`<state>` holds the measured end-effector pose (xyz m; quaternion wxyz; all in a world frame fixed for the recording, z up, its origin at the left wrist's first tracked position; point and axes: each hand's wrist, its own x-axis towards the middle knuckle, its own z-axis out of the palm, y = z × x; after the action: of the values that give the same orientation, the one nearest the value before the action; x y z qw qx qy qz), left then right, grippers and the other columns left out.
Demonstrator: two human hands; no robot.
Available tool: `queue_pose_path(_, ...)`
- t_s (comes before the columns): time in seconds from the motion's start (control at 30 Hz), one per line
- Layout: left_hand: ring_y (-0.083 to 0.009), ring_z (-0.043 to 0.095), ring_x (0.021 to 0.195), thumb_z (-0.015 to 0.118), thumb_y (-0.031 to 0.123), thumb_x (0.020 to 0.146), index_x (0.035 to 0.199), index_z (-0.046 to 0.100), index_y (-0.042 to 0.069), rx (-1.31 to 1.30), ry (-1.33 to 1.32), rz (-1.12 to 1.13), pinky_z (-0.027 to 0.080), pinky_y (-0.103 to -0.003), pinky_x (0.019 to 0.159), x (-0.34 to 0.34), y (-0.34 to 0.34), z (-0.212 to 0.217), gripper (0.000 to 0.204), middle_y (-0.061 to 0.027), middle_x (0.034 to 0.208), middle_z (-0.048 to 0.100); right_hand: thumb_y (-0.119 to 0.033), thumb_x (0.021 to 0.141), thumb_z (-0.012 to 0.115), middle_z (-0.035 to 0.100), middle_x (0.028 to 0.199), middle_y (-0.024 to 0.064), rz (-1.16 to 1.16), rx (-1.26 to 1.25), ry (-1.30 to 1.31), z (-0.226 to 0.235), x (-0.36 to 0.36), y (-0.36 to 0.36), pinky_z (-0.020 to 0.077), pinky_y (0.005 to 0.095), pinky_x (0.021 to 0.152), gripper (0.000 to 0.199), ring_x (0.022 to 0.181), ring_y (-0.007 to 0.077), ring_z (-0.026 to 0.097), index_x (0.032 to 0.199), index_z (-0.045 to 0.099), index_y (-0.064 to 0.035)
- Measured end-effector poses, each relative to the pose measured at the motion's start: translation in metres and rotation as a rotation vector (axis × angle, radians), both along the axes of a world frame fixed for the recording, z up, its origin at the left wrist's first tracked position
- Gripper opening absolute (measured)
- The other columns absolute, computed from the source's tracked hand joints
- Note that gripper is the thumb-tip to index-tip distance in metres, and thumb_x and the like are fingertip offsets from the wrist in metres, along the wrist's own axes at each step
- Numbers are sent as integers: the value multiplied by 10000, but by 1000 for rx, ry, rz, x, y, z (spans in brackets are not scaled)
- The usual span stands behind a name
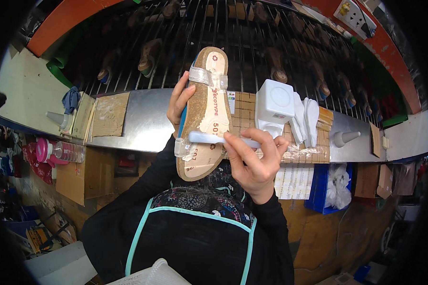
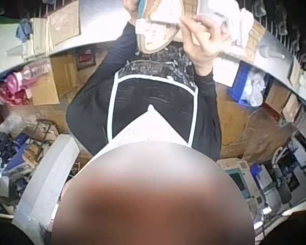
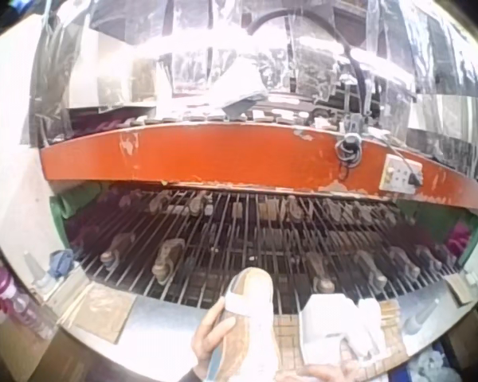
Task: The person applies glue to the soles of multiple sandals using a small brush. They repeatedly dip the brush into a container of glue and spread it evenly across the sole surface, then place each treated sandal onto a metal rack.
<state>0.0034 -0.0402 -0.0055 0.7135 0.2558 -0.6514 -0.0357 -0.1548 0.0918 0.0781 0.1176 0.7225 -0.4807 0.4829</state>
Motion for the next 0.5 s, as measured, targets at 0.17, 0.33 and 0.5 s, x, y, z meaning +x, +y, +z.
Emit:
queue_pose_path(0.17,-362,603,1192,819,226,756,1248,607,176,-10,-3,10,554,-408,945,1,-3,-2,539,-203,1363,546,-124,709,831,637,944,9,87,-20,2,3,-3,-7,301,327,761,261,736,133,528,959,777,-174)
queue_pose_path(0.33,-353,613,1179,825,236,758,1243,608,143,34,51,-35,570,-393,914,-4,0,-1,539,-233,1363,537,-123,760,793,644,934,8,-110,135,-124,8,-9,-24,315,308,760,183,712,138,530,942,774,-120)
queue_pose_path(0.5,-347,547,1249,877,276,718,1336,486,60,46,52,-112,540,-395,964,-8,5,-1,762,-290,1417,440,-109,795,768,637,904,22,163,266,-179,14,-17,-18,352,277,697,150,705,126,521,943,769,-87)
